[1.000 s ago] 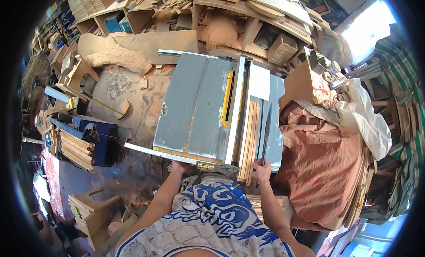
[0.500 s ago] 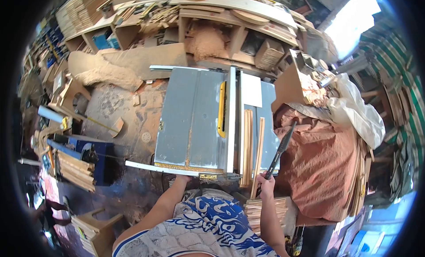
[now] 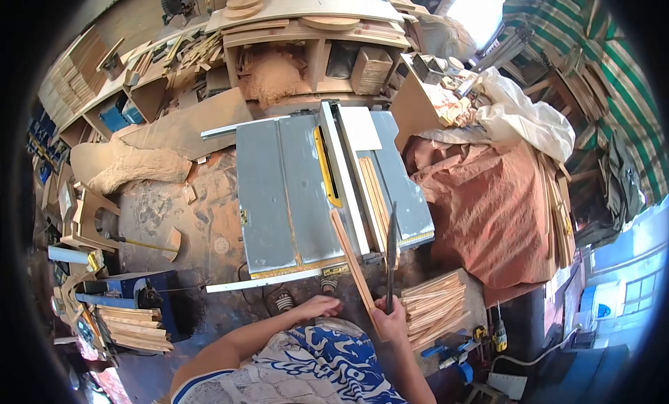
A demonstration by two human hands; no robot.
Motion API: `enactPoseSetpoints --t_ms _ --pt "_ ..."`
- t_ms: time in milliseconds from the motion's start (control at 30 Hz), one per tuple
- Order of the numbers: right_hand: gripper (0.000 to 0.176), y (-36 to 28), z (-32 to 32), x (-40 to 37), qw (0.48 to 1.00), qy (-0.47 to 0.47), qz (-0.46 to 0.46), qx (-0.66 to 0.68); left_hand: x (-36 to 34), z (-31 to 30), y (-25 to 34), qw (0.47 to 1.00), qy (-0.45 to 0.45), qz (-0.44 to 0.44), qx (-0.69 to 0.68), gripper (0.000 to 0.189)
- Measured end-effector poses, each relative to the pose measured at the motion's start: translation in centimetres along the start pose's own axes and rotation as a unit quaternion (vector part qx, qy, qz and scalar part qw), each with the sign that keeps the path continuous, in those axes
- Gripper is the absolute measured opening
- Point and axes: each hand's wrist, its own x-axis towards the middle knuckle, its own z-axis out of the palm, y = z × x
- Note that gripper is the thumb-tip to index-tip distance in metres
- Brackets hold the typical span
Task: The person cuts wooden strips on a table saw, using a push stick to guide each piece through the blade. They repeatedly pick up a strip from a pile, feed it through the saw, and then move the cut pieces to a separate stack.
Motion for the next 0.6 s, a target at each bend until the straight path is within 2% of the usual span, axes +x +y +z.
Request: enactPoseSetpoints --t_ms 33,100,133,200,300,367,433,467,500,533,567,600 --pt "0.030 1.0 0.7 -1.4 1.000 0.005 0.008 0.005 -1.8 2.1 4.3 0.995 0.012 0.093 0.020 0.047" --pt "0.027 2.5 2.2 -2.7 1.000 0.000 0.001 -0.015 -2.9 4.1 9.6 0.981 0.102 0.147 -0.073 0.041" --pt "0.020 1.5 3.2 -3.7 0.999 0.011 -0.014 -0.046 -2.2 3.8 10.3 0.982 0.102 0.147 -0.066 0.041" --pt "0.019 1.1 4.3 -4.9 0.998 0.028 -0.016 -0.048 -0.7 3.0 10.8 0.980 0.155 0.117 -0.051 0.040" --pt "0.020 3.2 3.1 -6.2 0.998 0.046 -0.022 -0.045 -0.4 2.7 11.6 0.982 0.091 0.131 -0.097 0.038" --pt "0.022 6.3 0.4 -7.3 0.998 -0.004 0.056 -0.037 -0.7 2.7 12.5 0.979 0.078 0.139 -0.127 0.039" --pt "0.022 7.7 -0.3 -8.5 0.997 -0.004 0.060 -0.052 -0.3 2.3 12.3 0.970 0.059 0.117 -0.206 0.042" --pt "0.023 8.6 -0.1 -8.8 0.998 0.019 0.019 -0.058 0.4 1.9 11.7 0.966 0.049 0.120 -0.224 0.043" --pt "0.024 9.1 0.0 -9.1 0.997 0.042 -0.021 -0.063 1.6 1.5 10.8 0.967 0.047 0.118 -0.221 0.043" --pt "0.024 8.6 0.7 -9.2 0.997 0.045 -0.020 -0.061 3.0 1.0 9.8 0.974 0.133 0.162 -0.091 0.046" --pt "0.025 7.1 2.1 -9.2 0.987 0.109 0.008 -0.118 3.8 0.9 9.4 0.955 0.215 0.203 0.040 0.050" --pt "0.027 6.4 3.2 -9.2 0.969 0.170 0.037 -0.174 2.5 1.7 10.8 0.955 0.213 0.202 0.043 0.050"
